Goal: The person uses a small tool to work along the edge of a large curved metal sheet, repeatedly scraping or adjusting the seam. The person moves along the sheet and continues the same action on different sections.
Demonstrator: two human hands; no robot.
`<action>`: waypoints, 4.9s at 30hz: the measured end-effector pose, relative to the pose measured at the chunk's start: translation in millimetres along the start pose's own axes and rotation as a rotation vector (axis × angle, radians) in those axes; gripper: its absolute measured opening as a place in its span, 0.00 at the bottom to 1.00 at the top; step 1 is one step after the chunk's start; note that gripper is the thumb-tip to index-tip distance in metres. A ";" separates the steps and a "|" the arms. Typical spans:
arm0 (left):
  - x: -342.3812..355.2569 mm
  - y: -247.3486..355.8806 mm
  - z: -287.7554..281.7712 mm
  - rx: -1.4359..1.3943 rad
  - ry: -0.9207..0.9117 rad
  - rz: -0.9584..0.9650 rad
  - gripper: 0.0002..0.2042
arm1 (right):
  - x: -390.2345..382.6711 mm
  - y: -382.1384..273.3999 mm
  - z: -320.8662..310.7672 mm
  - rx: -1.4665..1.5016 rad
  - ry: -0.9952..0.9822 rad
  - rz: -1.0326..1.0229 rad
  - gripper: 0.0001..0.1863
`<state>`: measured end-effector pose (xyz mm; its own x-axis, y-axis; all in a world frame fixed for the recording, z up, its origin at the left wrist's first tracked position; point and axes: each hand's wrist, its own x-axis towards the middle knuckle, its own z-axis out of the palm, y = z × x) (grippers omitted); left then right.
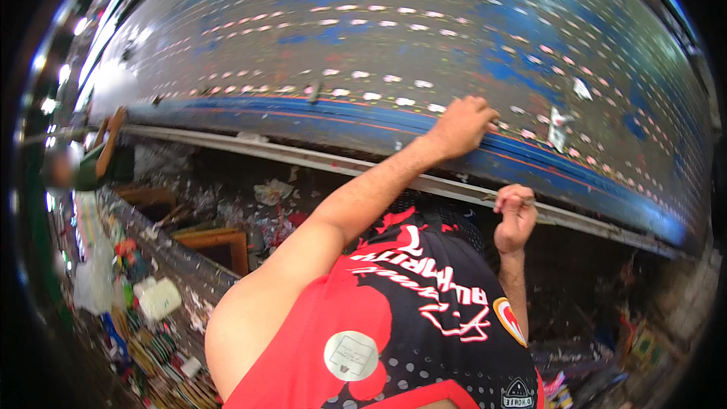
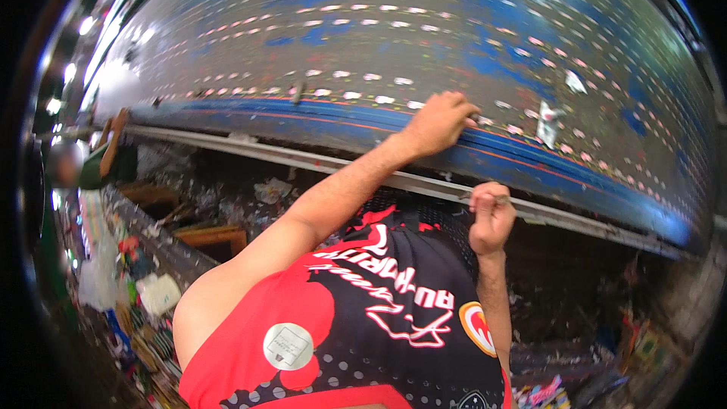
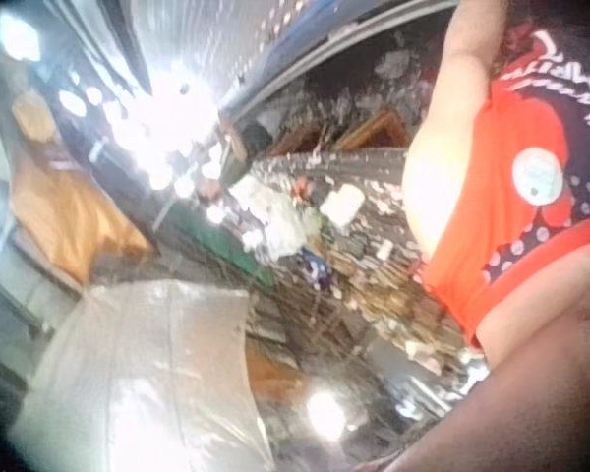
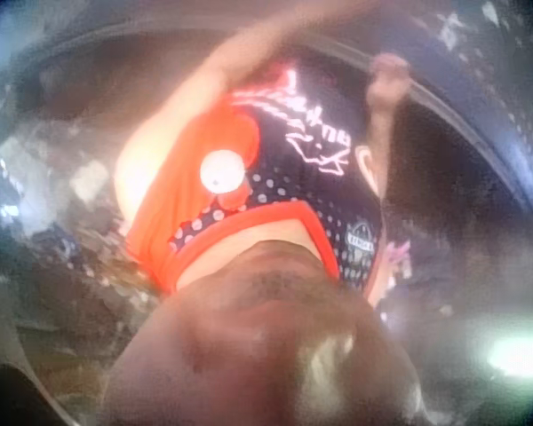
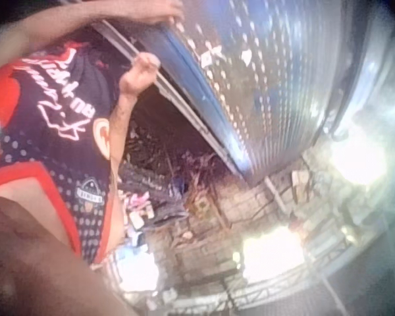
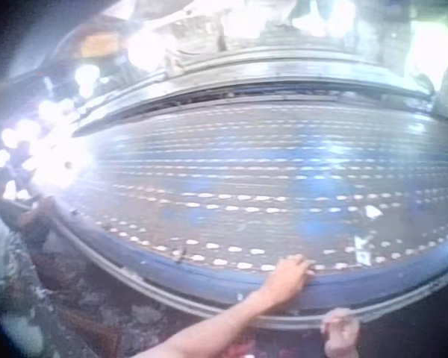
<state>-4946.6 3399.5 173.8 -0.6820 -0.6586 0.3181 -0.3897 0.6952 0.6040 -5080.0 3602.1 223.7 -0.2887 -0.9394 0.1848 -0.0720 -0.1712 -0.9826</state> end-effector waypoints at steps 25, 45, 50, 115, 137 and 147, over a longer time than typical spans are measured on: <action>145.9 97.6 187.4 0.141 0.031 -0.320 0.14 | -30.9 13.4 -330.3 0.227 0.235 0.066 0.17; 252.7 143.0 220.8 0.413 -0.487 -0.422 0.15 | -95.5 21.8 -507.0 0.493 0.521 0.212 0.18; 144.3 270.8 167.3 -0.035 -0.549 -0.424 0.10 | -91.5 33.3 -531.0 0.565 0.554 0.212 0.19; 156.3 315.0 356.0 -0.484 -0.501 0.192 0.17 | -71.2 45.7 -464.0 0.205 0.532 0.044 0.21; 156.7 319.8 357.0 -0.421 -0.468 0.211 0.14 | -63.2 72.5 -470.8 0.094 0.430 -0.065 0.18; 156.4 318.5 356.9 -0.446 -0.485 0.193 0.13 | -56.4 11.1 -468.6 -0.487 -0.028 -0.293 0.12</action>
<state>-5398.3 3620.7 155.2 -0.9541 -0.2591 0.1502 -0.0118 0.5339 0.8455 -5511.9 3792.4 210.9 -0.1659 -0.8819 0.4413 -0.5792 -0.2751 -0.7674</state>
